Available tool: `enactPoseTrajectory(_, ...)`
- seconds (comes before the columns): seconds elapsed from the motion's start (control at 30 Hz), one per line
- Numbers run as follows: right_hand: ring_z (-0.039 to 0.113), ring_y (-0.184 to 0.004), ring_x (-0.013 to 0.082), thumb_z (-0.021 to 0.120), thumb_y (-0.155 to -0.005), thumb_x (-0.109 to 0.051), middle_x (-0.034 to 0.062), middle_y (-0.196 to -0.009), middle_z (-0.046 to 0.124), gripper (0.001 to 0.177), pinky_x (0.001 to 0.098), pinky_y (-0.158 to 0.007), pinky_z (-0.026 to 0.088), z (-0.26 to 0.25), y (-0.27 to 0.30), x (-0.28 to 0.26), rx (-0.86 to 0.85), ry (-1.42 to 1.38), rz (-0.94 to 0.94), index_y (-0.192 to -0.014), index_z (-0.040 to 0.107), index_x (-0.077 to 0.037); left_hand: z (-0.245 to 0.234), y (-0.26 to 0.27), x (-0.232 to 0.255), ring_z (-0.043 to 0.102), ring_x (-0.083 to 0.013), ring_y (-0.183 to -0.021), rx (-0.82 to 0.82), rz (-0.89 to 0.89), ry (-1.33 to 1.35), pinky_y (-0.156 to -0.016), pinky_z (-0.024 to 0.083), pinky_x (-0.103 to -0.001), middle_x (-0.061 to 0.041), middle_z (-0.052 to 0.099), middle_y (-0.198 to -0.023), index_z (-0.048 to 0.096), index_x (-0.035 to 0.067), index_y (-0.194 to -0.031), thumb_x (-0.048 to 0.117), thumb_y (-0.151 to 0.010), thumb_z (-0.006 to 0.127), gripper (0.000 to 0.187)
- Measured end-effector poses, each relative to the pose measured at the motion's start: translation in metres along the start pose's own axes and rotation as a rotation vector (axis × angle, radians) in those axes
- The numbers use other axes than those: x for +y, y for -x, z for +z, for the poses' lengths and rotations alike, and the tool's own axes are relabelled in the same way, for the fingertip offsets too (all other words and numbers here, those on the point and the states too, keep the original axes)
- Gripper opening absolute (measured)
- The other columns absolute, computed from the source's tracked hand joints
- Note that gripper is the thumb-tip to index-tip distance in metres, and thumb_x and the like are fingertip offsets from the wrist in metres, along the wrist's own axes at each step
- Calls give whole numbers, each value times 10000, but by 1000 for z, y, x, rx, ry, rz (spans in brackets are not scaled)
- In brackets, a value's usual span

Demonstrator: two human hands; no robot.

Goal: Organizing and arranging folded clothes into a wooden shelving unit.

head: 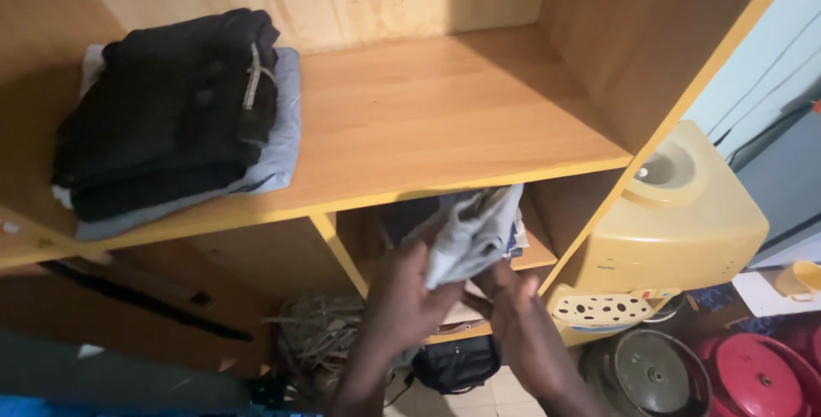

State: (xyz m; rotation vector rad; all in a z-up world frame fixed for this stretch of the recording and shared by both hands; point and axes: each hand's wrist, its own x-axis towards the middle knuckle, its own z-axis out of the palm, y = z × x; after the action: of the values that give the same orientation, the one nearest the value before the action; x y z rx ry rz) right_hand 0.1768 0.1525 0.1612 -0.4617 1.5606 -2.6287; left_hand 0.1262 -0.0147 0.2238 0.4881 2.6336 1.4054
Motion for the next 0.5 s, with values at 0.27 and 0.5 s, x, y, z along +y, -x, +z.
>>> enactPoseTrajectory(0.27, 619, -1219, 265, 794, -845, -148, 182, -1249, 649, 649, 401, -980, 540, -44, -36, 48, 563, 512, -82, -1369, 465, 49, -15, 16, -32, 660, -128, -1076, 146, 300, 709, -957, 538, -303, -59, 721, -1163, 638, -1, -1287, 45, -881, 737, 420)
enactPoseTrajectory(0.5, 693, -1071, 267, 884, -649, -215, 173, -1201, 717, 853, 415, -843, 581, -110, -33, 66, 228, 389, 254, -1389, 517, -2, -22, 29, -112, 573, -151, -877, 23, 191, 805, -780, 502, -310, -57, 625, -1000, 653, -46, -1227, 107, -875, 816, 417)
